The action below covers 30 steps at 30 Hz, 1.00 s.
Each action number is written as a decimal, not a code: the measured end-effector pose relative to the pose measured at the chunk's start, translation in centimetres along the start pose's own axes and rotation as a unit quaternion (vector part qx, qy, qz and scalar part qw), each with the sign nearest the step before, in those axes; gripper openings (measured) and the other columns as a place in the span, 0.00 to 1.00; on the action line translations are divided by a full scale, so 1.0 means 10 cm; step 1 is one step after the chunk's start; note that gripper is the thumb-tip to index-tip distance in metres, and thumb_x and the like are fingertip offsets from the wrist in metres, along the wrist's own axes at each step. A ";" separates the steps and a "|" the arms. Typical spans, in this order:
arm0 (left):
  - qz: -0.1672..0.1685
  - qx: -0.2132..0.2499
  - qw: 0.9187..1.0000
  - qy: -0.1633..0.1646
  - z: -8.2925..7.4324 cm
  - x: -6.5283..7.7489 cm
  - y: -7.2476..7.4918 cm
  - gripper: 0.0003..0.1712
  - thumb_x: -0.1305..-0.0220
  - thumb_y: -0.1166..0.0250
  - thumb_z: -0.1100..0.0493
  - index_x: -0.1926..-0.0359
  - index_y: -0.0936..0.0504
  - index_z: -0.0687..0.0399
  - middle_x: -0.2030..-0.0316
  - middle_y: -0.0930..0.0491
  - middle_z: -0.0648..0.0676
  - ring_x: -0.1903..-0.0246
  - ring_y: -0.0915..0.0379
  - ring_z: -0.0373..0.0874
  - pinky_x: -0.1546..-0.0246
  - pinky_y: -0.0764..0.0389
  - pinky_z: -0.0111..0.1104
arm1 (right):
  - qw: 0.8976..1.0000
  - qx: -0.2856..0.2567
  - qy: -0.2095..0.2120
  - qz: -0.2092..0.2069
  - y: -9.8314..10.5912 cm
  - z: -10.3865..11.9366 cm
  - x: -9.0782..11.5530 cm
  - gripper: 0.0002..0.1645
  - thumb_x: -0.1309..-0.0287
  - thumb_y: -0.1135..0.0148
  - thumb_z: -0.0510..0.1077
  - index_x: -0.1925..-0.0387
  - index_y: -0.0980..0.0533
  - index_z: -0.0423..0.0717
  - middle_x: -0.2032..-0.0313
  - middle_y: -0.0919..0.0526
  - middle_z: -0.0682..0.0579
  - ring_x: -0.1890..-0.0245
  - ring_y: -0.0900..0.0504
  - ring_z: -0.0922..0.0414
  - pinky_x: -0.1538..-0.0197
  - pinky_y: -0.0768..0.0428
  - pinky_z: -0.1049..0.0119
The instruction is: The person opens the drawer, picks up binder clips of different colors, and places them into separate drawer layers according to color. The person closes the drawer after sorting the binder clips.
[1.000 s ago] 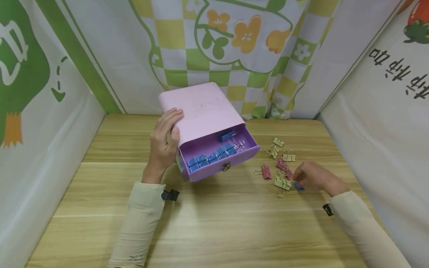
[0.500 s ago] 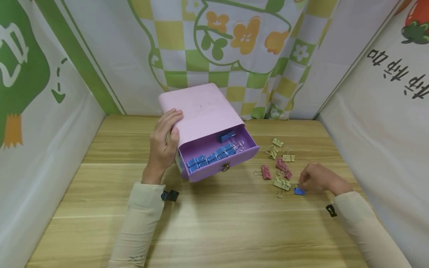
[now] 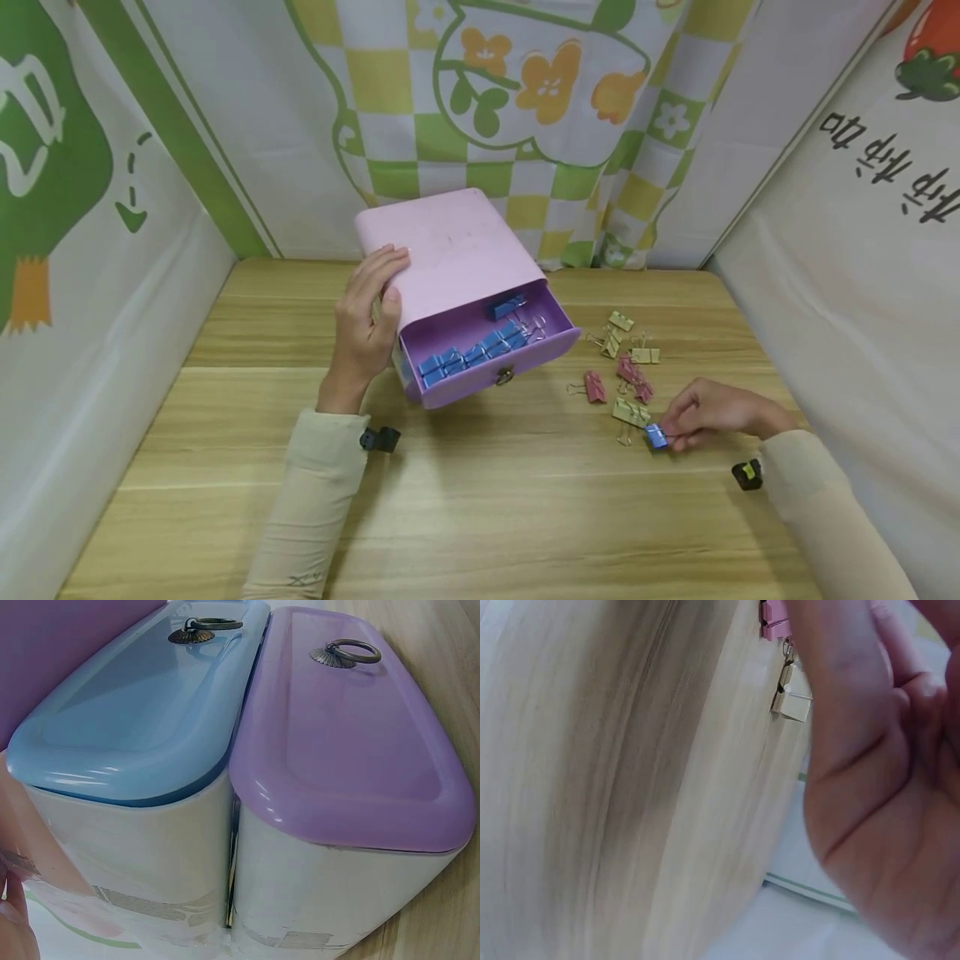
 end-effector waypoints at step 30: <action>0.003 0.005 1.000 0.001 0.01 0.01 0.00 0.28 0.29 0.52 0.55 0.36 0.16 0.58 0.34 0.18 0.57 0.26 0.30 0.54 0.19 0.34 0.45 | 0.985 -0.045 0.098 -0.133 0.20 1.19 0.00 0.12 0.30 0.34 0.39 0.50 0.14 0.38 0.60 0.06 0.49 0.59 0.07 0.56 0.50 0.07 0.61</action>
Point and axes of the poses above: each hand's wrist, its own x-axis away from the middle knuckle, its own y-axis out of the back of the hand, z = x × y, the point moved 1 cm from there along -x, towards the middle knuckle
